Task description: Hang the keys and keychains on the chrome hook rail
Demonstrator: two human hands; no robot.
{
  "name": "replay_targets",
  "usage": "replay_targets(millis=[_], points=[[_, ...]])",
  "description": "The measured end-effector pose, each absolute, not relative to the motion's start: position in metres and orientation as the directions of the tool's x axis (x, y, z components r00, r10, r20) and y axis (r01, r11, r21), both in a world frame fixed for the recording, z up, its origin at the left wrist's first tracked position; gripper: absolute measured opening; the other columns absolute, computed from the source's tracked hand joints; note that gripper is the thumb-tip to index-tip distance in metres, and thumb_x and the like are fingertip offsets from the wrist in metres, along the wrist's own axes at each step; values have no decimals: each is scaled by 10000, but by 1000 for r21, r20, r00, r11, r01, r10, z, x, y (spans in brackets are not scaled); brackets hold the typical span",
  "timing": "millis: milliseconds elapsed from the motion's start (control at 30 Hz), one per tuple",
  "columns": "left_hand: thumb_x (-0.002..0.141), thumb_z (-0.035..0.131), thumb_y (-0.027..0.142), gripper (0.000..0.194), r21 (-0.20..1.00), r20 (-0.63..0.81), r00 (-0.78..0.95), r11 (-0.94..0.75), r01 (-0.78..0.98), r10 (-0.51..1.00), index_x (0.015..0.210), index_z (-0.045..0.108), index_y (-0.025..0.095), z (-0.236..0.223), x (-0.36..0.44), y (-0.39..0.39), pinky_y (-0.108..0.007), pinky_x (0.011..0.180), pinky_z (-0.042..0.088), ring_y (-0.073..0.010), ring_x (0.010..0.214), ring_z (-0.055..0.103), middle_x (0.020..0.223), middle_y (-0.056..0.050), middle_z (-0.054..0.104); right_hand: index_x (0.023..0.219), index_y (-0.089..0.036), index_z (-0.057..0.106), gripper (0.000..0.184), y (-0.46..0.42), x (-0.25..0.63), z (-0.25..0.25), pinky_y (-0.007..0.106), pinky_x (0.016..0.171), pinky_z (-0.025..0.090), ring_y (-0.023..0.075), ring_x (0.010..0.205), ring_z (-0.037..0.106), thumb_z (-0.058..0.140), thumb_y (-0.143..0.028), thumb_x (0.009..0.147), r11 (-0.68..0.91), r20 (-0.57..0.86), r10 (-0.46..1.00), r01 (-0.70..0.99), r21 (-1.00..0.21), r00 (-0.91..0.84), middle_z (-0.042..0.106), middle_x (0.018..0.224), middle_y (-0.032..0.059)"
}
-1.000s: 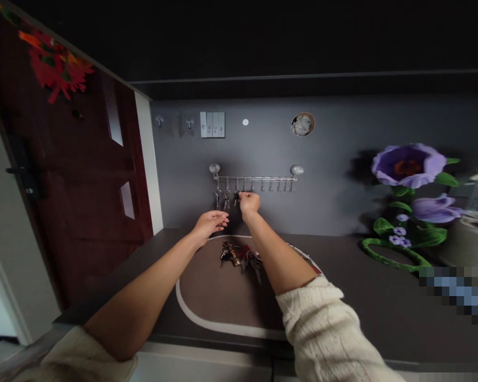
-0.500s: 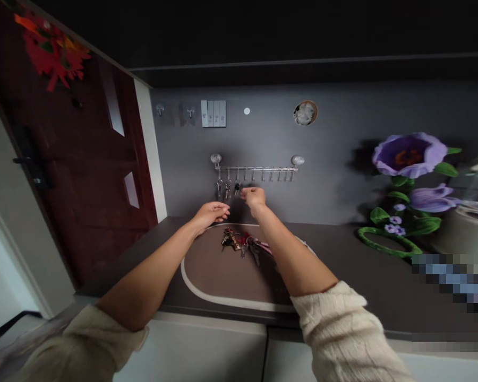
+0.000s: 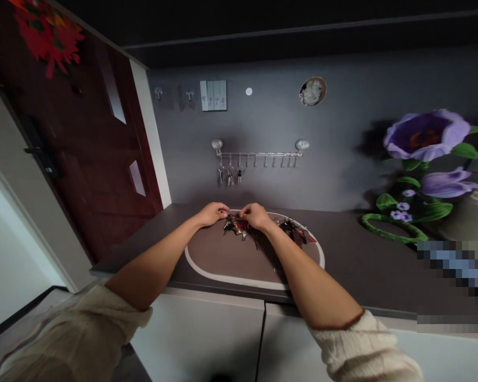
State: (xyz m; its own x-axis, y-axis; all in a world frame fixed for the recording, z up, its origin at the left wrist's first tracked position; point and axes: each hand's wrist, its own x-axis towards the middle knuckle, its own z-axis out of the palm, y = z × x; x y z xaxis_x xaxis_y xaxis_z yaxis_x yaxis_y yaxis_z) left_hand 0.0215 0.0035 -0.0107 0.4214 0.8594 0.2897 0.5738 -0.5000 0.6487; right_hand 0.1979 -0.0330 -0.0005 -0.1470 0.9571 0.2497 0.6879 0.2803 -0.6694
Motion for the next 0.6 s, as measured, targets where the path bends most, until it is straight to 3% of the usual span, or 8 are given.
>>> replay_targets(millis=[167, 333, 467, 600], points=[[683, 500, 167, 169, 652, 267, 466, -514, 557, 844, 808, 603, 121, -20, 25, 11, -227, 656, 390, -106, 658, 507, 727, -31, 600, 656, -139, 630, 127, -31, 194, -3, 187, 482, 293, 65, 470, 417, 538, -225, 640, 325, 256, 944, 734, -597, -210, 557, 531, -7], [639, 546, 146, 109, 782, 255, 358, -409, 470, 898, 739, 579, 120, -25, 29, 12, -216, 605, 378, -84, 571, 467, 630, -4, 550, 587, -156, 630, 83, -29, 189, -5, 196, 462, 277, 71, 432, 419, 560, -193, 612, 342, 246, 939, 721, -602, -240, 545, 472, -14], [624, 565, 149, 32, 817, 257, 317, -381, 433, 913, 641, 569, 123, -24, 31, 10, -218, 598, 369, -72, 527, 427, 550, 20, 512, 594, -159, 637, 69, -28, 189, -5, 197, 469, 281, 72, 434, 427, 578, -193, 601, 332, 239, 943, 732, -595, -232, 556, 477, -14], [618, 571, 149, 26, 826, 260, 296, -371, 424, 919, 614, 565, 124, -23, 32, 8, -226, 604, 366, -74, 524, 427, 542, 22, 515, 602, -154, 645, 192, -30, 188, -4, 208, 473, 280, 79, 435, 425, 568, -327, 635, 324, 252, 943, 761, -562, -215, 553, 481, -2]])
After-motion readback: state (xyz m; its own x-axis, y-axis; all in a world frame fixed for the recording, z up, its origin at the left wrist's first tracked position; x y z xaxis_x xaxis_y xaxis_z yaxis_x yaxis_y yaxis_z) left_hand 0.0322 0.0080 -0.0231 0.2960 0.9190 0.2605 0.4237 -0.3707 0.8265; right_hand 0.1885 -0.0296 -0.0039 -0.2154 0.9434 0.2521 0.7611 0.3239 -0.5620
